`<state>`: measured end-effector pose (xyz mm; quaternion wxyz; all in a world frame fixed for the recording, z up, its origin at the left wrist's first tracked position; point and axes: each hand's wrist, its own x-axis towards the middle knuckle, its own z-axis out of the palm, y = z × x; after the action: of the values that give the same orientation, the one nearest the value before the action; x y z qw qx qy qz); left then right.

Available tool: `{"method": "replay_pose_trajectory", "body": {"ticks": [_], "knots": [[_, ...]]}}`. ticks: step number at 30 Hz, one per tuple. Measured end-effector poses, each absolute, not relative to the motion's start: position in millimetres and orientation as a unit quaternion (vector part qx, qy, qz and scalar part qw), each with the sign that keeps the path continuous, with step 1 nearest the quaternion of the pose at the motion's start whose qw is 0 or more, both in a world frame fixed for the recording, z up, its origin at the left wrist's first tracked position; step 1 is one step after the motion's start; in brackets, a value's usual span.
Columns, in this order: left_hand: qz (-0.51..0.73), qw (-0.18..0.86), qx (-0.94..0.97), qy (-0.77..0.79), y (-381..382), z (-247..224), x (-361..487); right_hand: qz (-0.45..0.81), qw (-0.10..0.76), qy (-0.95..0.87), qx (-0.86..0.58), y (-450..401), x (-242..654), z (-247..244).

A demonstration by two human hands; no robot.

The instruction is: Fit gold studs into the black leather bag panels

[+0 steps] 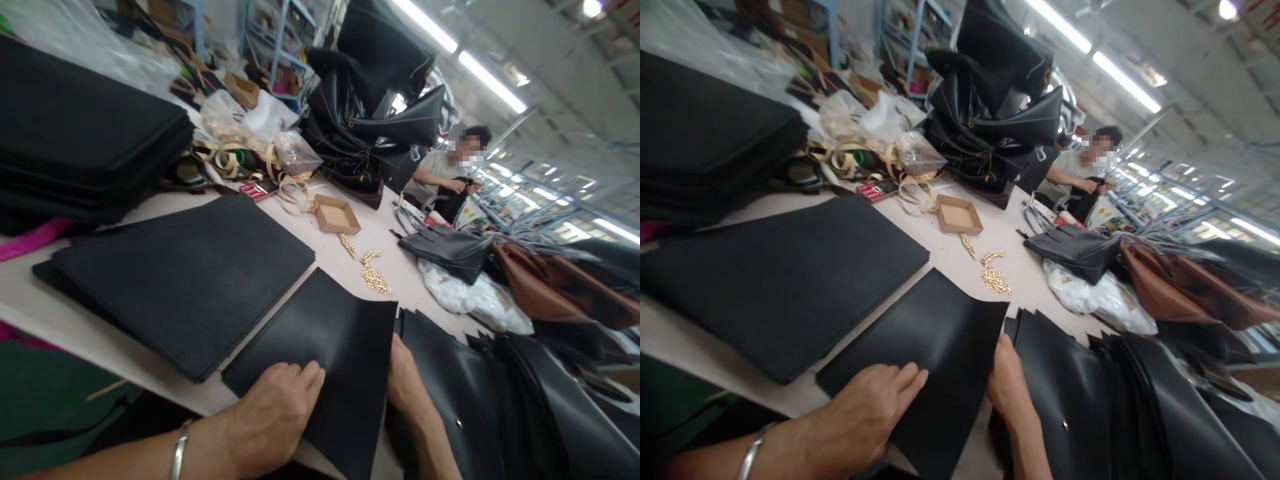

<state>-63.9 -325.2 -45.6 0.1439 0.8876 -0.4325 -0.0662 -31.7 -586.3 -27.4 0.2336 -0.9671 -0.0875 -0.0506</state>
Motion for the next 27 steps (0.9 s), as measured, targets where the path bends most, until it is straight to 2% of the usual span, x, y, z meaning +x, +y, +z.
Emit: {"method": "replay_pose_trajectory", "body": {"ticks": [3,6,12,22,27], "knots": [[-0.075,0.154,0.879,-0.445,-324,-53,-62,-0.071,0.099,0.013,-0.993,-626,-2,-24],[-0.073,0.174,0.874,-0.447,-318,-61,-66,-0.076,0.050,0.055,-0.994,-650,34,-26],[-0.038,0.207,0.881,-0.423,-306,-78,-77,-0.024,-0.043,0.018,-0.999,-645,82,-40],[0.050,0.228,0.859,-0.456,-303,-70,-71,0.048,-0.097,0.096,-0.989,-655,124,-37],[0.053,0.233,0.857,-0.456,-303,-69,-71,0.035,-0.110,0.146,-0.982,-650,137,-40]]}}
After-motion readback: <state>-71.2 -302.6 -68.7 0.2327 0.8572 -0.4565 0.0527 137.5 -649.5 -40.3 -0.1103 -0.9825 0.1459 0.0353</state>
